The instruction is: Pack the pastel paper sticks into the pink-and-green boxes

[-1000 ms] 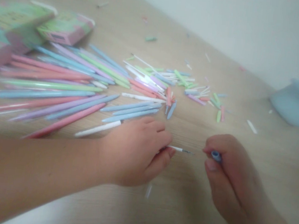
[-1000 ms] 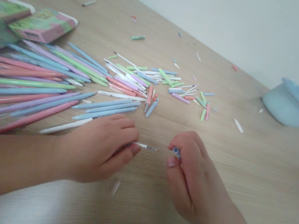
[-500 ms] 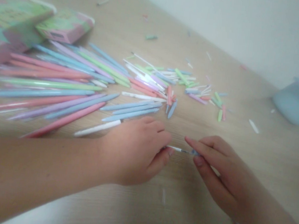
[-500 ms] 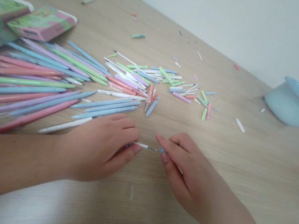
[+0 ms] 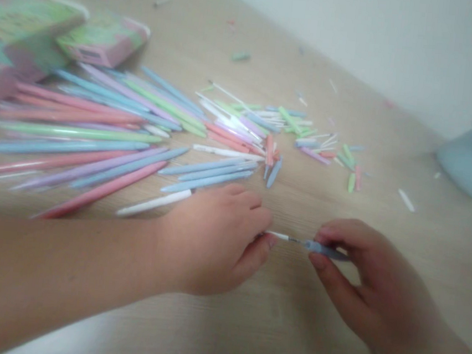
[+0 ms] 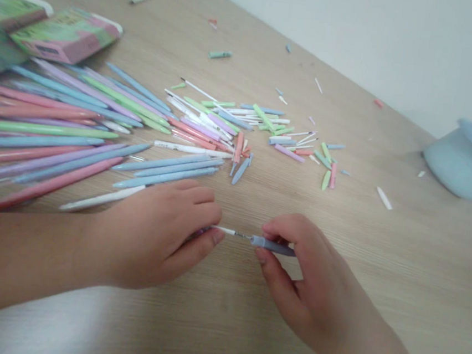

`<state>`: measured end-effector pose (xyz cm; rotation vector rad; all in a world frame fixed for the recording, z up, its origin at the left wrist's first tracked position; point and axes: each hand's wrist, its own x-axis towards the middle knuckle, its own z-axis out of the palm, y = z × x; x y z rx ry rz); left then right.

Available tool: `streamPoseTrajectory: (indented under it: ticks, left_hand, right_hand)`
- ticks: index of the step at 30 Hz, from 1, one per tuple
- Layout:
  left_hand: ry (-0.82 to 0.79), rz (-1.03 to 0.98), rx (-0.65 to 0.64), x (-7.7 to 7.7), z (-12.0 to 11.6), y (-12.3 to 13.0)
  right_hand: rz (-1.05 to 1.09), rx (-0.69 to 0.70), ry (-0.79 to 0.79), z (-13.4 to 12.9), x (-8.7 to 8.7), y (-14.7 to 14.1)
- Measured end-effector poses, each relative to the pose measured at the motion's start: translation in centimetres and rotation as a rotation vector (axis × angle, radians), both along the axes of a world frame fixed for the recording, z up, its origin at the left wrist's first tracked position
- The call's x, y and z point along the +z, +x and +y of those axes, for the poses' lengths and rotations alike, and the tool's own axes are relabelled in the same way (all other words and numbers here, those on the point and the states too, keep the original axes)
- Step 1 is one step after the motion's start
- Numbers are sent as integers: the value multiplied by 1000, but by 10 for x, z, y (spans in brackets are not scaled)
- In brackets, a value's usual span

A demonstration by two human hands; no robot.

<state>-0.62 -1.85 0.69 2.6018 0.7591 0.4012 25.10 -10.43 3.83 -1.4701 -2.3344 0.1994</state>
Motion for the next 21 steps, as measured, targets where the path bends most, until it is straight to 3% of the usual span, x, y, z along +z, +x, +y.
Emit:
streamPoseTrajectory:
  ticks: [11,21]
  left_hand:
    - [29,25,-24,-3,-2,1]
    - [-80,-209,16,-3,-5,-3]
  right_hand:
    - [-49,47,48,-2,-6,-13]
    - [105,37,113,1,-15,-27]
